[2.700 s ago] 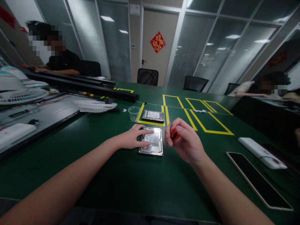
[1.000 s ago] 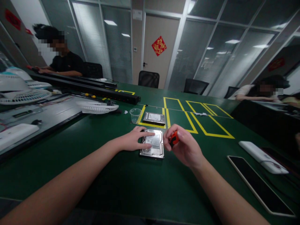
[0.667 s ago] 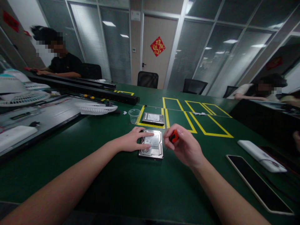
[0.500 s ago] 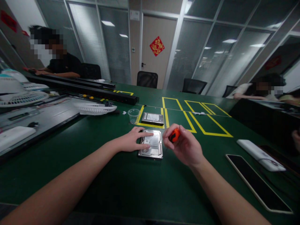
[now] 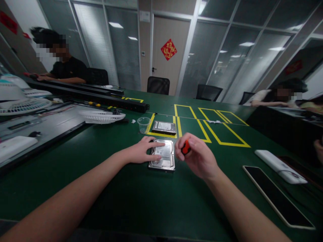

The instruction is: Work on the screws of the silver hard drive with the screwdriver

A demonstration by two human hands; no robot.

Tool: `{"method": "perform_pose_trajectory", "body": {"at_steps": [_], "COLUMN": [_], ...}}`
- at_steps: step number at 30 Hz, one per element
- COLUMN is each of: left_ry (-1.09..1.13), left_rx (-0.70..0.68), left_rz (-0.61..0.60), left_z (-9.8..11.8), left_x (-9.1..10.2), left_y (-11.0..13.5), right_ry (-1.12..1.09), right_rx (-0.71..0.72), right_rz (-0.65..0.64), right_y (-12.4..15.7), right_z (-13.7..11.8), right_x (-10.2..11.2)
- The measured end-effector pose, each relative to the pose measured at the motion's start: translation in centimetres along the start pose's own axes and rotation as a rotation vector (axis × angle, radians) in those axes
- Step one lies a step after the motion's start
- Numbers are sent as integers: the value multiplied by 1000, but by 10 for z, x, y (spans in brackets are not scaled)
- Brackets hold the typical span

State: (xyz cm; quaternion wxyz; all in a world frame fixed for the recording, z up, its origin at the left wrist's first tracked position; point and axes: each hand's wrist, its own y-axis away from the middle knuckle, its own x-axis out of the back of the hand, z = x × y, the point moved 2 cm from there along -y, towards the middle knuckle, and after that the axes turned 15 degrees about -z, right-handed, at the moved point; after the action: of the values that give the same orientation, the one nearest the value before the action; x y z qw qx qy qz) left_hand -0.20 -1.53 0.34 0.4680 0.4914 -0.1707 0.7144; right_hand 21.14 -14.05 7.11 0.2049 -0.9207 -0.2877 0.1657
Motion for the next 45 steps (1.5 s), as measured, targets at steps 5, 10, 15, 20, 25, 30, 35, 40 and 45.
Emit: {"method": "perform_pose_trajectory", "body": {"at_steps": [5,10,15,20,25,30,35,40,45], "left_ry": [5,-11,-8,-6,-10,-28,-9,-17,-20], "left_rx": [2,3,11,9,7,-11,-2,-11,-16], "left_rz": [1,8,7,7,5,17,16,18,22], "left_z": [0,-1,-2,-2,-2,-3,-3,-1,-1], "left_x": [0,-1,-2,-1,-1,-2,-2,-1,-2], "left_y": [0,-1,-2,-1,-2,-3,-3,-2,-2], "right_ry": [-12,-13,-13,-2,45,80,83,71,77], "right_rx": [13,-6,-12,-18,-22,-59,-67,-59,-61], "right_rz": [12,27,21,5,-23,-36,-26,-29,-30], "right_y": [-1,-2,-1,0,-1,0,0,0,-1], "right_z": [2,1,1,2,1,1,1,1,2], "right_x": [1,0,0,0,-3,-5,-5,-5,-4]}}
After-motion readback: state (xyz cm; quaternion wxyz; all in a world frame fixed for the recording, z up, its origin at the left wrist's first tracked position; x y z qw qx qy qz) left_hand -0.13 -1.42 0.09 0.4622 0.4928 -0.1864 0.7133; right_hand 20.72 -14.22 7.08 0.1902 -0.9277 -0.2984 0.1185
